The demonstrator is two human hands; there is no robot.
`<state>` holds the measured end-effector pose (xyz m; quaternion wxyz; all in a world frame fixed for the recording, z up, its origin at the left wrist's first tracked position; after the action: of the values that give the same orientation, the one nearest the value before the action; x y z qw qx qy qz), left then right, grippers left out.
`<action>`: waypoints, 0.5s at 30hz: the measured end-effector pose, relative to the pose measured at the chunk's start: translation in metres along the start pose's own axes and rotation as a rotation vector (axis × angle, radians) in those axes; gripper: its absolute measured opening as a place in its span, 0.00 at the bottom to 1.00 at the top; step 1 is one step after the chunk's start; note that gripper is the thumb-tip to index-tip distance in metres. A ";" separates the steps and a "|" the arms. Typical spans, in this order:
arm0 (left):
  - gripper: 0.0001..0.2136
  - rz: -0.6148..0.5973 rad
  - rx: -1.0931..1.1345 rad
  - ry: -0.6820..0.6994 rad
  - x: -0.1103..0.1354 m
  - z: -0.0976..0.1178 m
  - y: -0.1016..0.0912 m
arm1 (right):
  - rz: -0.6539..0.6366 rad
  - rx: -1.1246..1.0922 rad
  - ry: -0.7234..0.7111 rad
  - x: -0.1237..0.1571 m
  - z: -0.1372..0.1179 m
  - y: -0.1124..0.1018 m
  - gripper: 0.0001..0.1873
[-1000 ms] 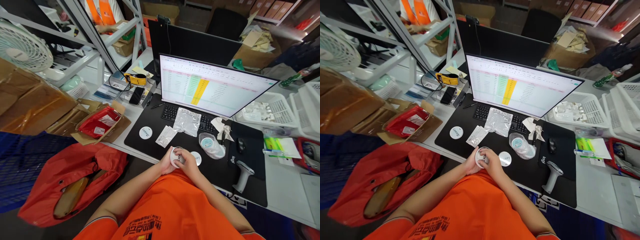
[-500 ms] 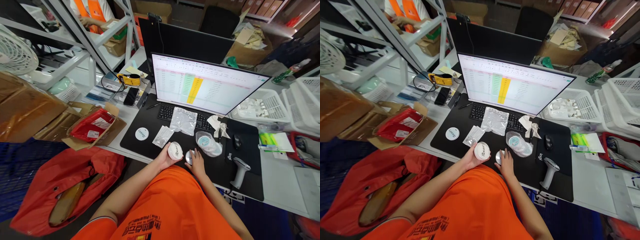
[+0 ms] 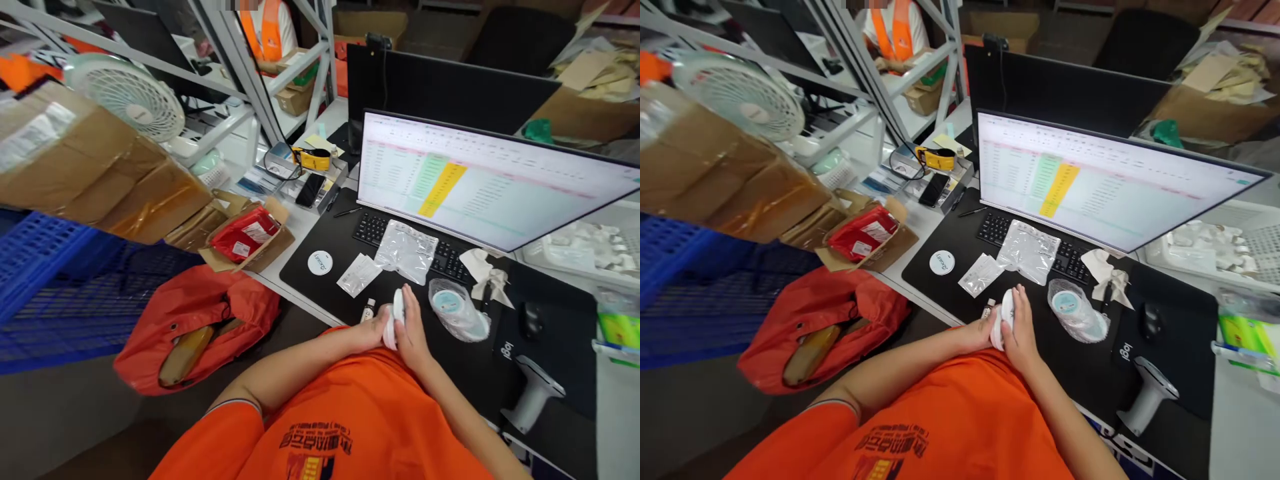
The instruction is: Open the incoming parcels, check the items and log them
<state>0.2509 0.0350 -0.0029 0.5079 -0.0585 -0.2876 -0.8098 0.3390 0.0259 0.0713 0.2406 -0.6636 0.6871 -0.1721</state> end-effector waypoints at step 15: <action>0.36 -0.101 0.553 0.039 0.018 0.042 0.043 | -0.125 0.123 -0.172 0.011 -0.053 0.001 0.41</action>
<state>0.2712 0.0291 0.0561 0.4691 0.1122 -0.4904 -0.7258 0.3089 0.0106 0.1132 0.3278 -0.7013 0.6094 -0.1712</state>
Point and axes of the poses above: each hand's wrist, its own x-axis away from the middle knuckle, its own y-axis out of the palm, z = x × y, the point moved 10 cm from there along -x, towards the middle knuckle, and after that the axes turned 11 degrees about y, right-handed, at the moved point
